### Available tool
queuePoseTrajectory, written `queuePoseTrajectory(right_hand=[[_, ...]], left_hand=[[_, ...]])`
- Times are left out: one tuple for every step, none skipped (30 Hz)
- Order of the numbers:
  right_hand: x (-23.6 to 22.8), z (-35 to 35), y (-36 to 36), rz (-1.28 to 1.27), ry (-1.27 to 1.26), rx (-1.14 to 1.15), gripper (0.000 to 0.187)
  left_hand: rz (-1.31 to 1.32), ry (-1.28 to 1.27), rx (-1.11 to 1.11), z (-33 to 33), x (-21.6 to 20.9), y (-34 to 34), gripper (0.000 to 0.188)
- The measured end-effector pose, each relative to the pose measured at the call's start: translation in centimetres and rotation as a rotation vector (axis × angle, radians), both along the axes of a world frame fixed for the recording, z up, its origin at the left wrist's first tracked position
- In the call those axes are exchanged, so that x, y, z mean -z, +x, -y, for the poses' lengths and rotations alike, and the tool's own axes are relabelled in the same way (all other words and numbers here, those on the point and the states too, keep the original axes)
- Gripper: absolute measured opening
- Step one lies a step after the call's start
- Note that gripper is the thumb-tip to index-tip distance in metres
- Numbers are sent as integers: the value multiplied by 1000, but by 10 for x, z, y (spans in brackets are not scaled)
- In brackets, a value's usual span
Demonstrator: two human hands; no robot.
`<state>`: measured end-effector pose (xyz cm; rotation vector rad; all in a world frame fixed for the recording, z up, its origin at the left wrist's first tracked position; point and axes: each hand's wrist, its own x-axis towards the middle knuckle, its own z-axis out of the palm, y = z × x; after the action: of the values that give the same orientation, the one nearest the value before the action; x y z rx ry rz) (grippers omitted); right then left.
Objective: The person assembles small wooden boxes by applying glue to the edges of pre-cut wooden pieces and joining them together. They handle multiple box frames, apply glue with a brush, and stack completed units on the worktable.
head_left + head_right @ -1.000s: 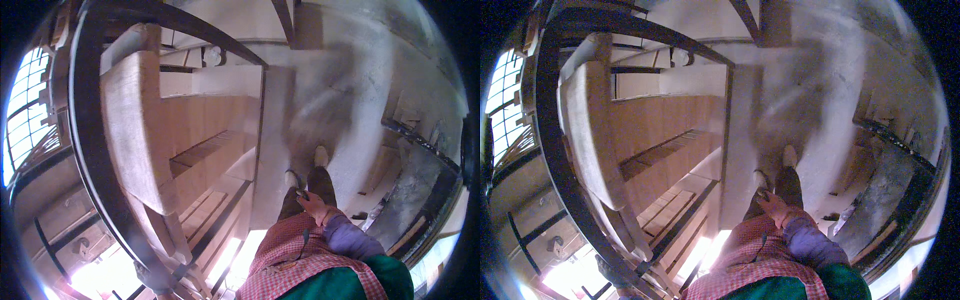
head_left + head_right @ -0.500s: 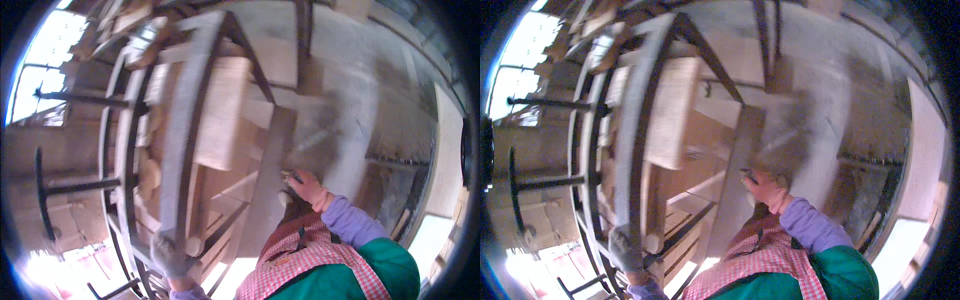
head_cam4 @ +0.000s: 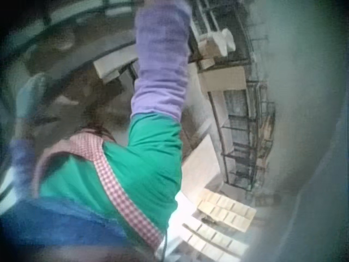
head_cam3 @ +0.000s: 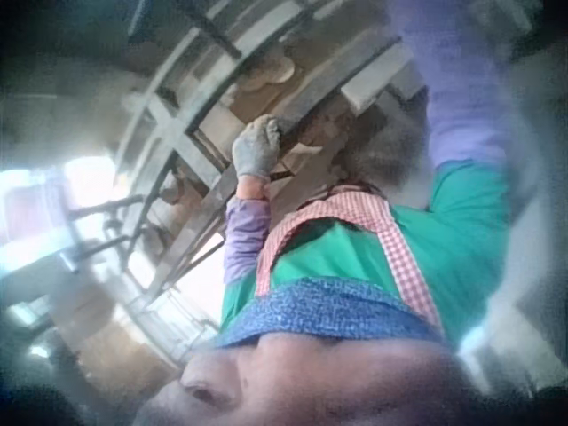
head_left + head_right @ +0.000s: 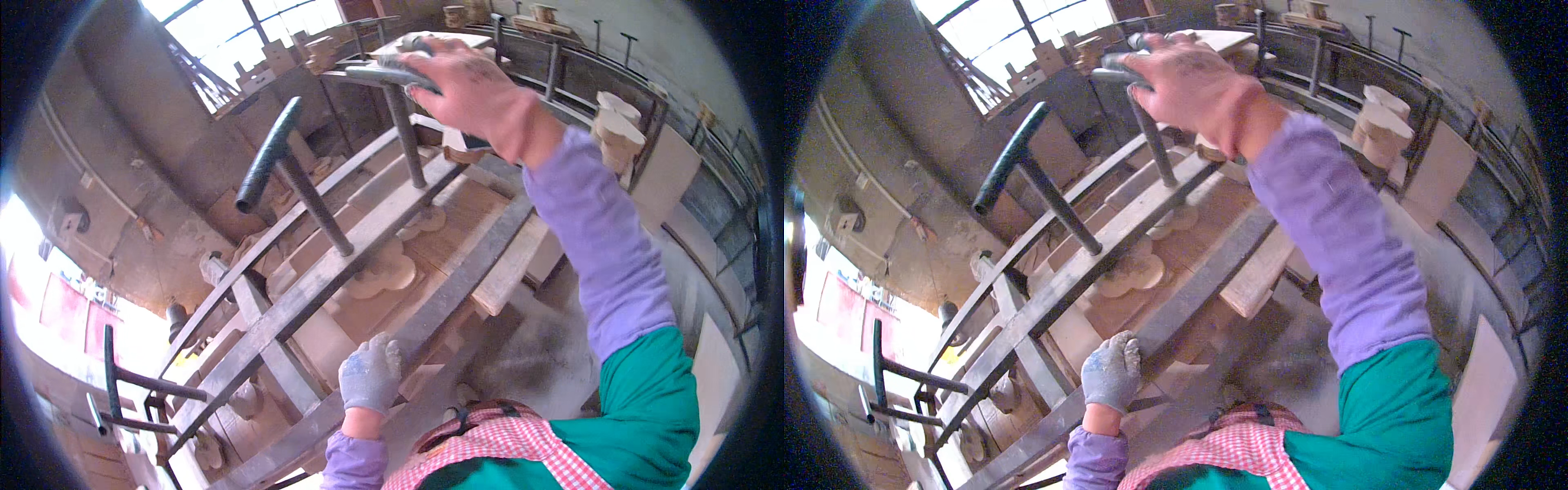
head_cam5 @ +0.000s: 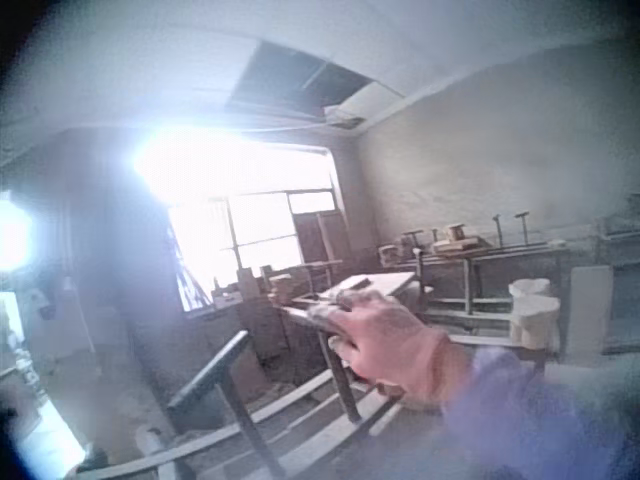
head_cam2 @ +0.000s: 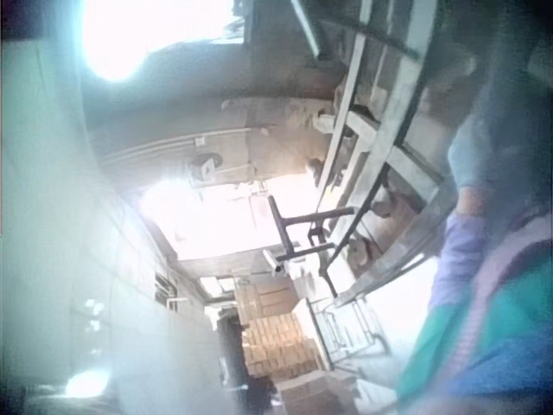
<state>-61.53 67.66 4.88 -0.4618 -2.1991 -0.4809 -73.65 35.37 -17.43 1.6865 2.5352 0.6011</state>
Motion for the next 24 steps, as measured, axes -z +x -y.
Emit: queuePoseTrajectory(right_hand=[[-17,-8,-17,173,-97,94,44],[-30,-14,-33,338,-190,152,42],[-39,-21,-45,493,-278,230,40],[-45,-27,-53,548,-266,242,39],[-46,-33,-60,607,-267,271,39],[-44,-37,-65,613,-221,282,39],[-42,-42,-70,610,-223,282,36],[-38,-46,-75,610,-228,284,34],[-34,-49,-79,599,-227,296,33],[-31,-51,-87,572,-242,306,31],[-32,-52,-96,586,-286,354,33],[-31,-51,-105,662,-246,389,33],[-32,-50,-111,724,-200,373,33],[-39,-49,-118,834,-228,406,29],[-46,-49,-117,840,-176,340,32],[-53,-47,-115,895,-157,240,36],[-55,-40,-115,777,-168,244,44],[-51,-31,-113,663,-182,243,53],[-44,-18,-118,519,-158,159,62],[-31,-1,-121,487,-49,-16,69],[-20,15,-125,374,115,-323,76],[-14,28,-136,357,161,-439,77],[-8,40,-146,333,215,-556,78],[-8,46,-158,297,59,-698,74]], left_hand=[[-2,-2,-2,0,0,0,29],[-2,13,-9,0,-1,0,29],[-3,19,-14,0,0,0,29],[-3,22,-17,0,0,0,28],[-6,11,-15,0,1,0,28],[-13,10,-17,0,1,-1,27],[-5,39,-20,0,2,-1,27],[-6,58,-18,0,3,0,26],[-5,77,-15,0,3,0,25],[-6,73,-16,-1,3,1,25],[-6,71,-19,-1,3,2,24],[-9,70,-25,-1,2,3,24],[-8,54,-23,-2,1,4,24],[-13,41,-30,-2,0,4,24],[-25,30,-42,-2,-2,4,23],[-24,11,-46,-2,-3,4,24],[-21,-8,-52,-2,-4,3,25],[-15,-60,-66,-2,-4,3,26],[-15,-2,-30,-2,-3,3,27],[-19,18,-25,-1,-3,4,28],[-22,32,-31,1,-3,5,30],[23,-12,-31,2,-4,6,33],[60,-37,-35,3,-6,8,36],[80,17,0,5,-9,9,38]])
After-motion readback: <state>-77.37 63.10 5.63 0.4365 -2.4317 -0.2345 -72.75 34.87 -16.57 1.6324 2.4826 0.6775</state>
